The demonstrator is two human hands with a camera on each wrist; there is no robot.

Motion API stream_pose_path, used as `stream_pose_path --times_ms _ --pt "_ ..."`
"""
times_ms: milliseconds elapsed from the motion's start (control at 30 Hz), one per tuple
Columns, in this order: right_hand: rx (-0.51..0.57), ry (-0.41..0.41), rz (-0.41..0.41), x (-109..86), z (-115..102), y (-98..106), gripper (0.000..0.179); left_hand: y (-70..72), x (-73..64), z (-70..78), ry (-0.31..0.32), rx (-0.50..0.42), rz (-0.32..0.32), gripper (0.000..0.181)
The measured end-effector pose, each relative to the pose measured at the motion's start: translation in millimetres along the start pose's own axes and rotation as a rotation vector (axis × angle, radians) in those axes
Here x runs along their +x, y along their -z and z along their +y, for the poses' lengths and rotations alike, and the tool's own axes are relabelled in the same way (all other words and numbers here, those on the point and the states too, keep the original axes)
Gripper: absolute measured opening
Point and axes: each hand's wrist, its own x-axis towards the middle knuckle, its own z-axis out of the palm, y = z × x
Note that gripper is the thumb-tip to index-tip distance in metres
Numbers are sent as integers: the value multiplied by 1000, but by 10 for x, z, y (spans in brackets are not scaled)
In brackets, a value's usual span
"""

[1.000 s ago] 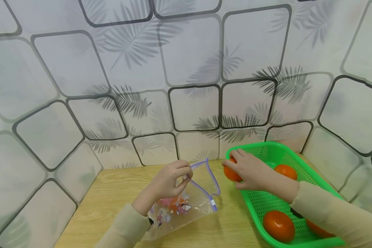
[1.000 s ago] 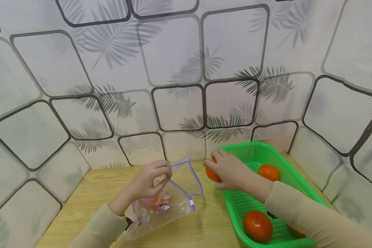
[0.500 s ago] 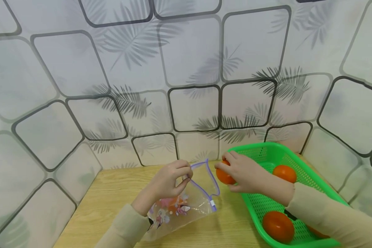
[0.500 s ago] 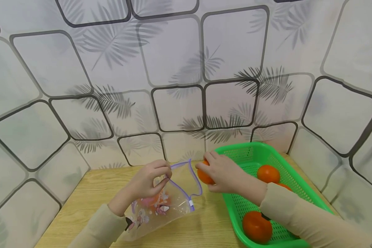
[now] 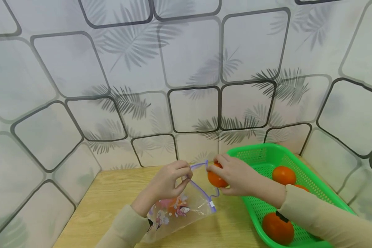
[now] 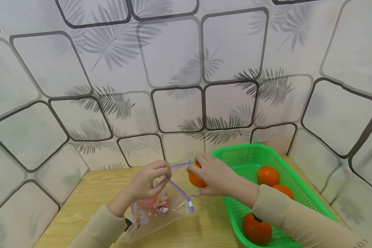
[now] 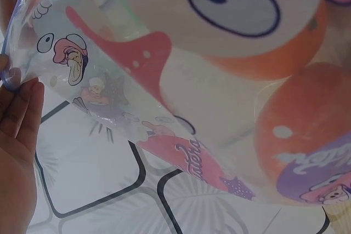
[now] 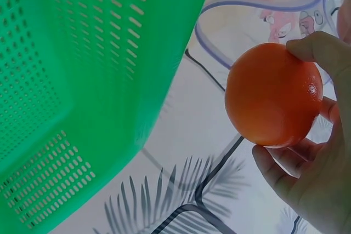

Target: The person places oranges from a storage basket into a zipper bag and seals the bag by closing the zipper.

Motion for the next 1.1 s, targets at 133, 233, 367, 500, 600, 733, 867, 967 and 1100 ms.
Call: stream_pose_path --times_ms 133,233,367,500,600,733,867,967,1100 --pt "12 6 9 26 -34 -10 71 4 0 3 0 -1 0 16" --pt "16 2 2 42 -54 -13 70 15 7 4 -4 -1 4 16" --pt "27 -10 -19 52 -80 -10 69 32 16 8 -9 -2 8 17" --pt "35 -9 -32 47 -107 -13 69 39 14 11 -9 3 7 17" --pt "38 3 -40 41 -120 -29 70 32 11 9 -17 6 13 16" --pt "52 25 -47 38 -134 -55 69 25 11 8 -25 11 20 16" --pt "76 33 -58 39 -154 -68 65 20 11 5 -39 8 28 16" --pt "89 28 -69 45 -166 -63 63 15 10 -1 -58 2 42 17" --pt "98 29 -76 54 -178 -54 63 18 17 -2 -76 1 57 19"
